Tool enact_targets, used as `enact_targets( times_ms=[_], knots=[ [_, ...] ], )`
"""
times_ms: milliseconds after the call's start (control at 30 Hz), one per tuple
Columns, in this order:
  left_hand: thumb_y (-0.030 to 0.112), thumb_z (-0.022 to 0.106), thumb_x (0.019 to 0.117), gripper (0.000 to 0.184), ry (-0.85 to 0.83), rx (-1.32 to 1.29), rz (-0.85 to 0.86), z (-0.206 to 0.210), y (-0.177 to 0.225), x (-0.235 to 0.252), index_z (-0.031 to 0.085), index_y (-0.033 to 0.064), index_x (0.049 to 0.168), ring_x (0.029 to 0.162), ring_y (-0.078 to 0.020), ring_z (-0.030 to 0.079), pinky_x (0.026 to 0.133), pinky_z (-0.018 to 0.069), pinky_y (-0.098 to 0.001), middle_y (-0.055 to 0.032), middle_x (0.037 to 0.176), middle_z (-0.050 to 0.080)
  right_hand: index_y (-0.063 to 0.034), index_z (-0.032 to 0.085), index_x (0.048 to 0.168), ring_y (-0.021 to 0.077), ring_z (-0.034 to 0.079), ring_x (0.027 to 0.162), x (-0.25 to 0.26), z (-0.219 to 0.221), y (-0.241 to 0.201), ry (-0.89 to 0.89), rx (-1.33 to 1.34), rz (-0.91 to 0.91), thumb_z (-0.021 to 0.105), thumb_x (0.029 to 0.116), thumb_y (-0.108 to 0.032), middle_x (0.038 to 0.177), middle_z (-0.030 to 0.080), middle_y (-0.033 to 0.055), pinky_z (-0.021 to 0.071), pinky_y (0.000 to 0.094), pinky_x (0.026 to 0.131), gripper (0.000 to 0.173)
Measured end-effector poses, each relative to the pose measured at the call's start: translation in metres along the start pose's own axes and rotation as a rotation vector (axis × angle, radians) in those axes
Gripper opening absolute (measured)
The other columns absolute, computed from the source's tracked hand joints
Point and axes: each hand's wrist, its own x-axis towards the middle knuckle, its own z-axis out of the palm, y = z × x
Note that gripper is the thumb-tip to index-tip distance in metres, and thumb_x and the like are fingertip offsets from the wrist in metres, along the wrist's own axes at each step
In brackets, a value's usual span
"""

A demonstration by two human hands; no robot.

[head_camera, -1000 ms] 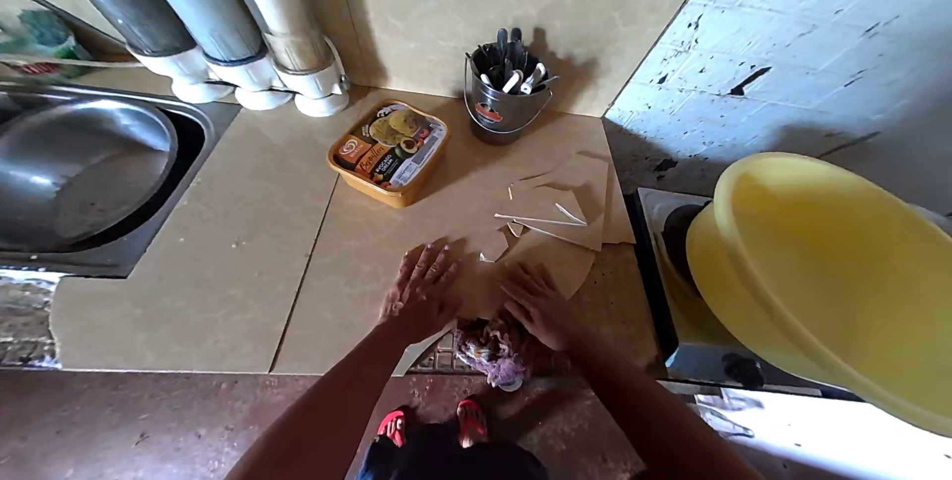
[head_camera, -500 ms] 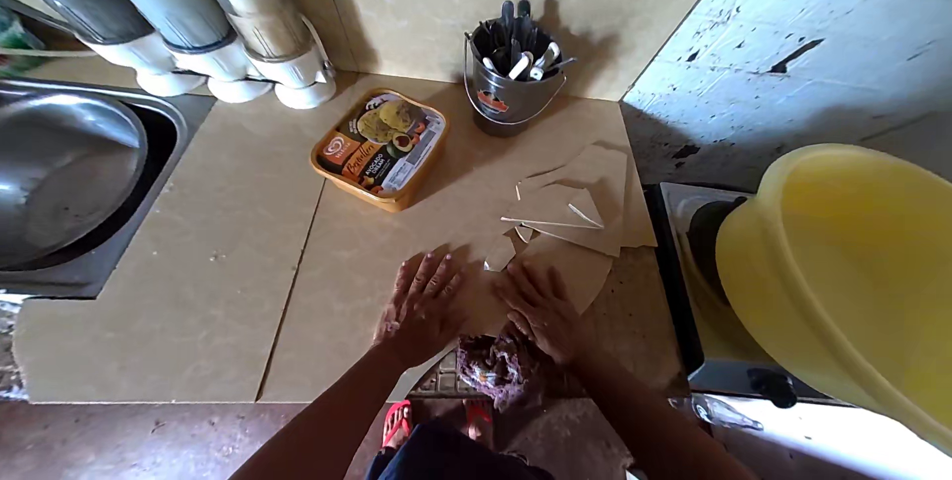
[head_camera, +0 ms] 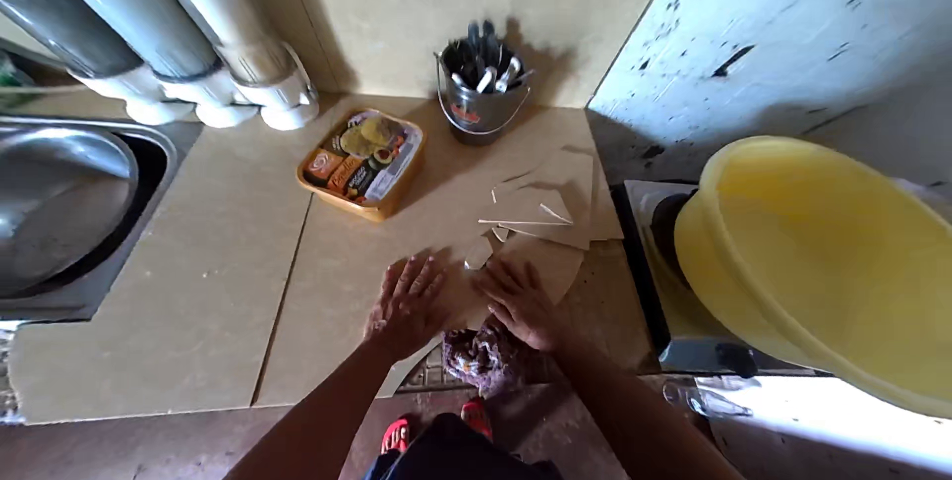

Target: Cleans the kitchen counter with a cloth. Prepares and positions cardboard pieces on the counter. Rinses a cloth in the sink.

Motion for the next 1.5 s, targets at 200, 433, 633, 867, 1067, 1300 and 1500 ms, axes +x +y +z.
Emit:
enact_targets(
  times_ms=[200,433,633,867,1067,1300,1500],
  knots=[
    [0.037,0.037,0.1074,0.059,0.100,-0.065,-0.189,-0.005,0.003,0.010,0.041,0.0020,0.155,0.154,-0.0389,0.026,0.125,0.0128,-0.0590,-0.0207,0.164,0.033,-0.0012,0.030,0.159,0.0374,0.015,0.157,0.012,0.005,-0.004,0.119,-0.022,0.282,0.034,0.1096,-0.036,0.166,0.026,0.0228,0.0067,0.0537,0.127,0.061],
    [0.057,0.035,0.0993,0.072,0.168,0.076,-0.232,0.002,0.006,0.028,0.042,0.0148,0.157,0.152,-0.0513,0.022,0.117,0.0088,-0.0749,-0.0235,0.165,0.030,-0.0057,0.039,0.157,0.0378,0.029,0.153,0.018,0.023,0.001,0.292,-0.182,0.241,0.031,0.1069,-0.035,0.163,0.036,0.0187,0.0170,0.0684,0.120,0.059],
    [0.056,0.038,0.1001,0.073,0.149,0.066,-0.209,0.004,0.005,0.020,0.039,0.0119,0.158,0.152,-0.0528,0.019,0.116,0.0067,-0.0758,-0.0261,0.165,0.026,-0.0094,0.032,0.161,0.0351,0.019,0.157,0.011,0.019,-0.005,0.200,-0.118,0.268,0.028,0.1081,-0.036,0.167,0.028,0.0164,0.0099,0.0665,0.122,0.060],
    [0.054,0.038,0.1007,0.073,0.110,0.068,-0.223,-0.002,0.009,0.020,0.038,0.0102,0.159,0.153,-0.0524,0.018,0.117,0.0059,-0.0756,-0.0269,0.165,0.025,-0.0087,0.039,0.158,0.0369,0.024,0.155,0.013,0.024,-0.004,0.265,-0.132,0.246,0.031,0.1074,-0.035,0.165,0.033,0.0172,0.0136,0.0686,0.121,0.058],
    [0.057,0.035,0.0994,0.074,0.152,0.092,-0.217,0.004,0.008,0.020,0.041,0.0112,0.157,0.153,-0.0514,0.021,0.116,0.0083,-0.0766,-0.0255,0.165,0.028,-0.0069,0.041,0.157,0.0380,0.028,0.154,0.014,0.023,-0.004,0.274,-0.138,0.246,0.031,0.1070,-0.035,0.163,0.036,0.0174,0.0155,0.0706,0.119,0.058],
    [0.056,0.039,0.0992,0.073,0.122,0.083,-0.208,-0.001,0.007,0.022,0.041,0.0119,0.158,0.153,-0.0503,0.019,0.116,0.0068,-0.0768,-0.0251,0.165,0.028,-0.0096,0.039,0.158,0.0367,0.025,0.155,0.014,0.025,-0.004,0.258,-0.133,0.260,0.029,0.1081,-0.035,0.164,0.034,0.0165,0.0126,0.0686,0.121,0.057],
    [0.053,0.036,0.1018,0.072,0.107,0.081,-0.197,0.001,0.006,0.016,0.037,0.0094,0.159,0.155,-0.0471,0.017,0.120,0.0061,-0.0712,-0.0229,0.167,0.025,-0.0093,0.029,0.162,0.0334,0.014,0.158,0.012,0.014,-0.006,0.149,-0.079,0.287,0.028,0.1091,-0.036,0.169,0.024,0.0149,0.0048,0.0642,0.124,0.059]
  ],
)
